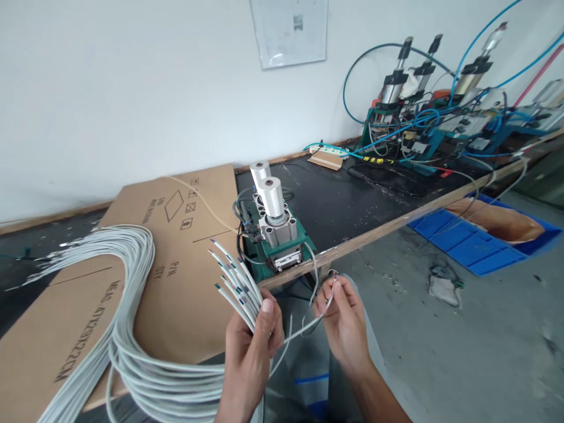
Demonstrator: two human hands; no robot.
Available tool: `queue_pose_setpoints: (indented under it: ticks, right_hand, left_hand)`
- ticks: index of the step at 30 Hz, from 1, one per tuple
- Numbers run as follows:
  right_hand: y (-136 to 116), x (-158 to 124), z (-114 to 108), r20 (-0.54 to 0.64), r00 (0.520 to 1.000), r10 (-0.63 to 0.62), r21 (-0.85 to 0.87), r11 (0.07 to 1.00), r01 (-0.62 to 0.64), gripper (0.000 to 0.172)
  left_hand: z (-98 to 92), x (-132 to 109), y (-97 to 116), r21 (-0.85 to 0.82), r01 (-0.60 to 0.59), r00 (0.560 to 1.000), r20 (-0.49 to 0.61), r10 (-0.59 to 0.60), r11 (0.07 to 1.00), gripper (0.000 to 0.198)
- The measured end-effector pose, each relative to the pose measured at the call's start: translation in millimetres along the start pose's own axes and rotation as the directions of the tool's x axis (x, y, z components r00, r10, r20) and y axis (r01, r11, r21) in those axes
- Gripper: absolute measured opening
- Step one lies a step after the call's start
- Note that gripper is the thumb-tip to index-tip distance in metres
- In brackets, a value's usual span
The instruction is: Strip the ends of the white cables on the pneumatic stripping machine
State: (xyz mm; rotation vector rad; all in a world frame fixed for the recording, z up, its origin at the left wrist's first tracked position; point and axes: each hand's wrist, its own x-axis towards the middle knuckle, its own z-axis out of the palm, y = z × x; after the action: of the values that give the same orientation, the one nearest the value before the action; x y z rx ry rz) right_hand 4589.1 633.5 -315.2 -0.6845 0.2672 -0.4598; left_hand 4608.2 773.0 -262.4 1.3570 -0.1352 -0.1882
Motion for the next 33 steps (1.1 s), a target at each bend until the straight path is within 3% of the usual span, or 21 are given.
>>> queue_pose_setpoints:
  ticks: [2, 5, 9, 13, 21, 28, 33]
  right_hand:
    - [-1.7, 4.9, -0.9, -0.002, 1.000, 0.023, -0.023, 0.999, -0.023, 0.033]
    - [-3.2, 9.3, -3.4, 0.077, 0.995, 0.057, -0.189, 0.981, -0.041, 0.035]
    - [-7.6, 9.3, -4.5, 0.158, 0.987, -0.005, -0.435, 0.897, 0.074, 0.038]
    - [-10.0, 7.2, -3.0, 0.191, 0.982, -0.010, -0.560, 0.820, 0.117, 0.038]
    - [-11.8, 4.9, -8.8, 0.253, 0.966, 0.055, -0.613, 0.782, 0.116, 0.036]
    - [-23.3, 13.6, -21.5, 0.328, 0.922, 0.205, -0.603, 0.797, 0.038, 0.037]
    - [-40.5, 19.5, -25.6, 0.445, 0.848, 0.287, -0.719, 0.680, 0.147, 0.034]
  left_hand:
    - [6.8, 2.1, 0.1, -0.030, -0.008, 1.000, -0.030, 0.007, 1.000, 0.038]
    - [16.6, 13.5, -2.6, -0.039, 0.012, 0.998, -0.062, -0.015, 0.999, 0.038]
    - [26.6, 29.6, -8.1, -0.050, 0.097, 0.992, -0.077, -0.100, 0.994, 0.038]
    - [29.9, 34.2, -13.4, 0.019, 0.200, 0.980, -0.017, -0.199, 0.980, 0.039]
    - [27.2, 34.3, -15.9, 0.147, 0.192, 0.980, 0.019, -0.197, 0.970, 0.022]
    - [34.2, 31.9, -4.4, 0.152, 0.165, 0.965, 0.182, -0.192, 0.975, 0.013]
    - [29.0, 35.8, -2.6, 0.429, 0.049, 0.942, 0.280, -0.184, 0.902, 0.007]
